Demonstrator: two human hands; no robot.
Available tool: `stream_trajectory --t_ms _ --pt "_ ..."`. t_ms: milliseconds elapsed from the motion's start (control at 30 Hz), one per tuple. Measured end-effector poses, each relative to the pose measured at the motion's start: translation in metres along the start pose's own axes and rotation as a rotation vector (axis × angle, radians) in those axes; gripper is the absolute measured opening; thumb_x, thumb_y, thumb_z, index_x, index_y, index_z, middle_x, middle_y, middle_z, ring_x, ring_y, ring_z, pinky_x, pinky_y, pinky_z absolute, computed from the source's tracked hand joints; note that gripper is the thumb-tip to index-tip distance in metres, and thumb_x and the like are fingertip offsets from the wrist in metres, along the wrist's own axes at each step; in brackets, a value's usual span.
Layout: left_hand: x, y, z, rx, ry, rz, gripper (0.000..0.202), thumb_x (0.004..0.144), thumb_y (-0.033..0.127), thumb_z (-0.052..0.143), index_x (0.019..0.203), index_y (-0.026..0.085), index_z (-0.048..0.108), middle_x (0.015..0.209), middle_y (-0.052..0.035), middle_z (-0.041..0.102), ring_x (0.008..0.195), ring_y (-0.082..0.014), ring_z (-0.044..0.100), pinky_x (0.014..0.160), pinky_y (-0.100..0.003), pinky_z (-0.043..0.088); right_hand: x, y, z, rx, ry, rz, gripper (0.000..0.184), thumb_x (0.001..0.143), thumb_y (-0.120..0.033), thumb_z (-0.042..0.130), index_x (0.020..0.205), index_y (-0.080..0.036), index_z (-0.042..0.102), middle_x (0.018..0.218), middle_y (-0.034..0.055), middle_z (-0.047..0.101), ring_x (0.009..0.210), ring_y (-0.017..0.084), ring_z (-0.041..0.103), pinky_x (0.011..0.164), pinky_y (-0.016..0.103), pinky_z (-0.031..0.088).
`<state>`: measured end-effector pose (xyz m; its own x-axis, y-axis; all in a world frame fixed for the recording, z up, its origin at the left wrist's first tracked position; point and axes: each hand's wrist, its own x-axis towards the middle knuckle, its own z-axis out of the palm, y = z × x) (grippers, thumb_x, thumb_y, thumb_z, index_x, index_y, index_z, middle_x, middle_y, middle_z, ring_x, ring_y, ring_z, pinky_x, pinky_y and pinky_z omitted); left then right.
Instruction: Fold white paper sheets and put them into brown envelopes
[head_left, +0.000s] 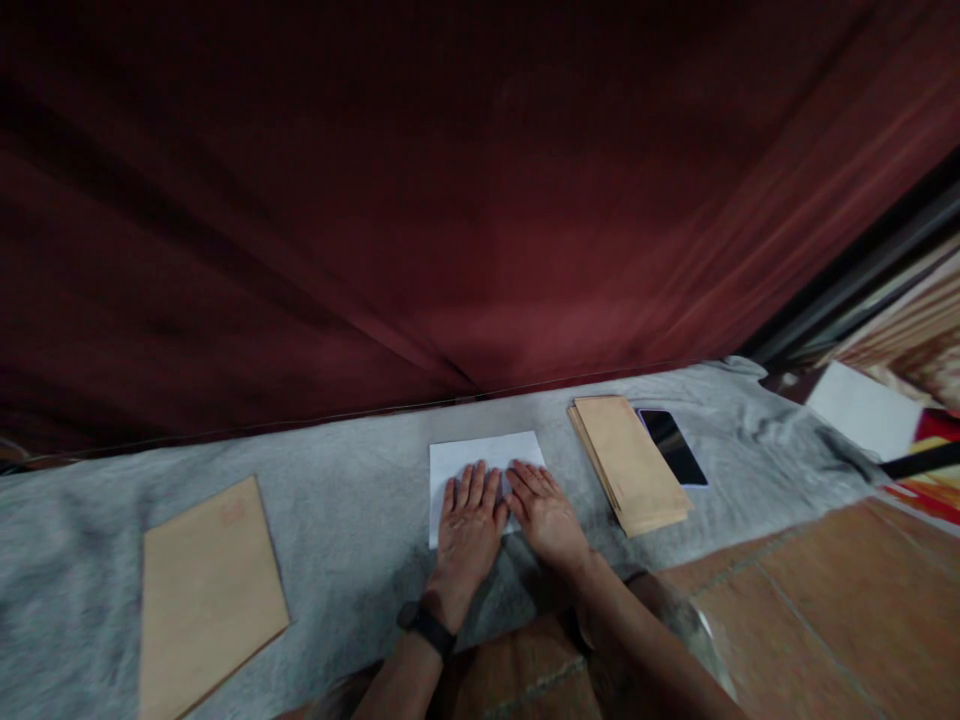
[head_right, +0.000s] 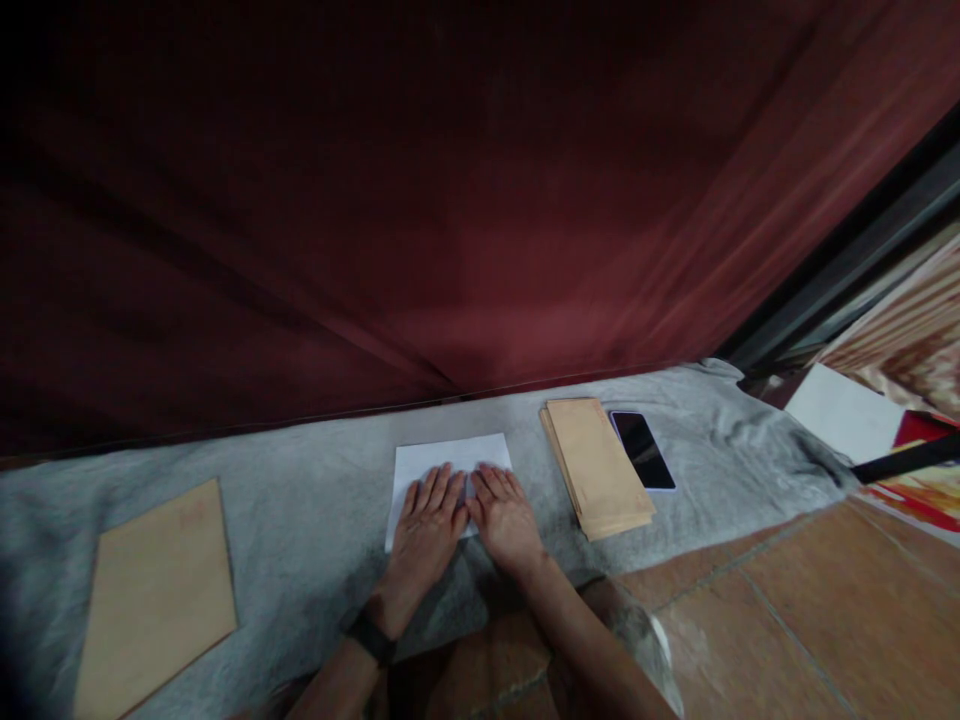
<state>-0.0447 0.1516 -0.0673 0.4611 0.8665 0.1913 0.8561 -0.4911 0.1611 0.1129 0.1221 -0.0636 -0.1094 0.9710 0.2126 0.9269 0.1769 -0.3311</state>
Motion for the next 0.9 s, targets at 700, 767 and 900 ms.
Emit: stream_trajectory --t_ms 700,767,900 --pt "0.017 -0.004 0.000 -0.013 0.039 -0.053 0.051 0.101 0.037 0.036 0.145 0.015 0.049 0.153 -0.0126 0.047 0.145 -0.0273 0.039 0.120 -0.051 0.028 0.020 0.018 0.002 -0.085 -0.115 -0.041 0.043 0.103 -0.032 0.043 0.145 -0.021 0.051 0.154 0.0083 0.046 0.143 0.021 0.041 0.118 0.043 0.033" --pt "0.017 -0.003 -0.003 -0.012 0.056 -0.052 0.052 0.101 0.039 0.036 0.144 0.014 0.050 0.152 -0.0142 0.048 0.142 -0.0282 0.042 0.118 -0.050 0.031 0.022 0.018 0.003 -0.089 -0.101 -0.048 0.044 0.103 -0.030 0.044 0.145 -0.021 0.050 0.154 0.0084 0.046 0.143 0.021 0.041 0.118 0.043 0.033" --pt "0.010 0.001 -0.012 0.012 0.072 -0.039 0.051 0.102 0.037 0.036 0.141 0.011 0.053 0.149 -0.0158 0.052 0.139 -0.0290 0.046 0.118 -0.048 0.032 0.022 0.017 0.005 -0.076 -0.070 -0.025 0.045 0.102 -0.029 0.044 0.146 -0.022 0.049 0.154 0.0070 0.046 0.142 0.021 0.042 0.118 0.043 0.033"
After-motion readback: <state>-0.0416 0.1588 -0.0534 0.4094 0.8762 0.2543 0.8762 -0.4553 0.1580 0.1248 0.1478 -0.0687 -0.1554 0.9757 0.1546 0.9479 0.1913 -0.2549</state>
